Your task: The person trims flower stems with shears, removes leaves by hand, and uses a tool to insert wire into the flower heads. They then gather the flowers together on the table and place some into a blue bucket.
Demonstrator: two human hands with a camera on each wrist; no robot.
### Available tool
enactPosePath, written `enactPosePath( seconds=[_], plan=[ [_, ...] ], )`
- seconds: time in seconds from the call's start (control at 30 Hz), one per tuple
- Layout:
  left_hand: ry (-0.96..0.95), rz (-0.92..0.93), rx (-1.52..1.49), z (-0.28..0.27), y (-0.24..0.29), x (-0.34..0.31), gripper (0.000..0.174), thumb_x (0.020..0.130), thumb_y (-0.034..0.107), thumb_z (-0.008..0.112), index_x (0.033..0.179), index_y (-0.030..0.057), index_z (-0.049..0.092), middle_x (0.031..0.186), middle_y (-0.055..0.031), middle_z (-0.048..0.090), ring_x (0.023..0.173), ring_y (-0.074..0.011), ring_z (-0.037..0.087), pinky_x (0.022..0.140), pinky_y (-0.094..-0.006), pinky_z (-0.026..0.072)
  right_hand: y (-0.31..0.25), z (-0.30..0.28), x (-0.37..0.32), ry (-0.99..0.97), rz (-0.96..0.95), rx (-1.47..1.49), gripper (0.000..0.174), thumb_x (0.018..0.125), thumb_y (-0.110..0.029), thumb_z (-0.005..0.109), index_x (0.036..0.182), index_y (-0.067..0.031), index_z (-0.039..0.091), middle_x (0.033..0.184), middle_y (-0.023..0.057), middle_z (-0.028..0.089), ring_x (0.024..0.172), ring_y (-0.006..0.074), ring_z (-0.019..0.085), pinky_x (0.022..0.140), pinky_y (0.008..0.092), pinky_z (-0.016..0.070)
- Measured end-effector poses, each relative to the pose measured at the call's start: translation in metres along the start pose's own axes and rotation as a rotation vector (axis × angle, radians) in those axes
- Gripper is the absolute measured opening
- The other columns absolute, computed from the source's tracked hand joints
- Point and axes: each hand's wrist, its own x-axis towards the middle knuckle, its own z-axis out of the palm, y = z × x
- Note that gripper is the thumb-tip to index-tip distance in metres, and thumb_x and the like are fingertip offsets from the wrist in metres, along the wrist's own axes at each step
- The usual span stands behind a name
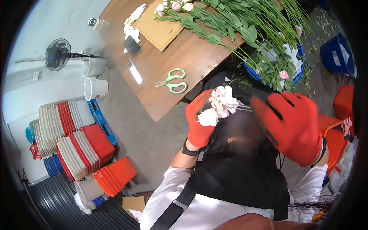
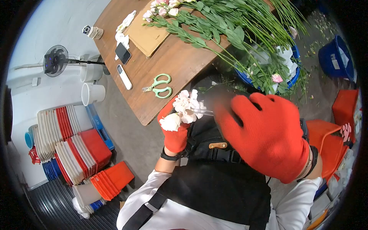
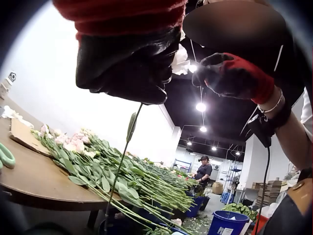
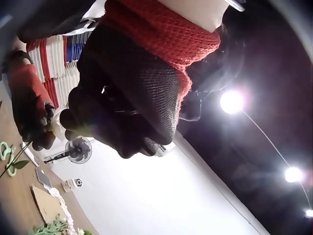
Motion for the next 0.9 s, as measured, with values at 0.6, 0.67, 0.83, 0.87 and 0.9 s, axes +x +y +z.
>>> enactPosePath(
  seconds=[0.6,0.67,0.83,0.87,0.9],
  plan=[
    [0.051,0.084,0.079,0.009,0.006,0.004,0.035,0.075,-0.002,0.067,0.110,-0.0048,0.067,0.110,-0.0158,0.070,0.094,-0.0260,0.070,0.086,-0.0326,0.0537,-0.005,-0.012,-0.002,-0.017,0.055,-0.003,0.038,0.062,-0.012,0.068,0.100,-0.0055,0.068,0.081,0.0043,0.053,0.066,0.0200,0.055,0.052,0.0334,0.0439],
    [0.044,0.086,0.087,0.008,0.008,0.005,0.034,0.076,-0.001,0.067,0.110,-0.0046,0.067,0.109,-0.0153,0.071,0.094,-0.0258,0.070,0.085,-0.0322,0.0539,-0.004,-0.008,-0.003,-0.029,0.048,-0.012,0.031,0.065,-0.013,0.067,0.095,-0.0084,0.067,0.080,0.0028,0.052,0.066,0.0180,0.054,0.051,0.0314,0.0428],
    [0.036,0.065,0.078,0.007,0.008,0.004,0.034,0.076,0.000,0.069,0.110,-0.0048,0.067,0.109,-0.0153,0.070,0.094,-0.0264,0.070,0.085,-0.0323,0.0540,-0.003,0.000,-0.004,-0.049,0.043,-0.028,0.029,0.067,-0.015,0.066,0.095,-0.0086,0.065,0.080,0.0027,0.050,0.068,0.0181,0.054,0.052,0.0314,0.0424],
    [0.038,0.068,0.083,0.007,0.008,0.004,0.034,0.076,0.001,0.069,0.110,-0.0050,0.067,0.109,-0.0155,0.071,0.093,-0.0262,0.070,0.085,-0.0324,0.0539,-0.003,0.002,-0.003,-0.058,0.043,-0.032,0.029,0.067,-0.016,0.066,0.095,-0.0086,0.065,0.080,0.0026,0.050,0.068,0.0180,0.054,0.052,0.0313,0.0425],
    [0.040,0.071,0.087,0.007,0.007,0.004,0.034,0.076,0.001,0.069,0.110,-0.0052,0.067,0.108,-0.0156,0.071,0.093,-0.0261,0.070,0.085,-0.0325,0.0539,-0.004,0.003,-0.003,-0.067,0.042,-0.036,0.030,0.067,-0.017,0.066,0.096,-0.0086,0.065,0.080,0.0026,0.050,0.068,0.0179,0.055,0.052,0.0312,0.0425]
  ],
)
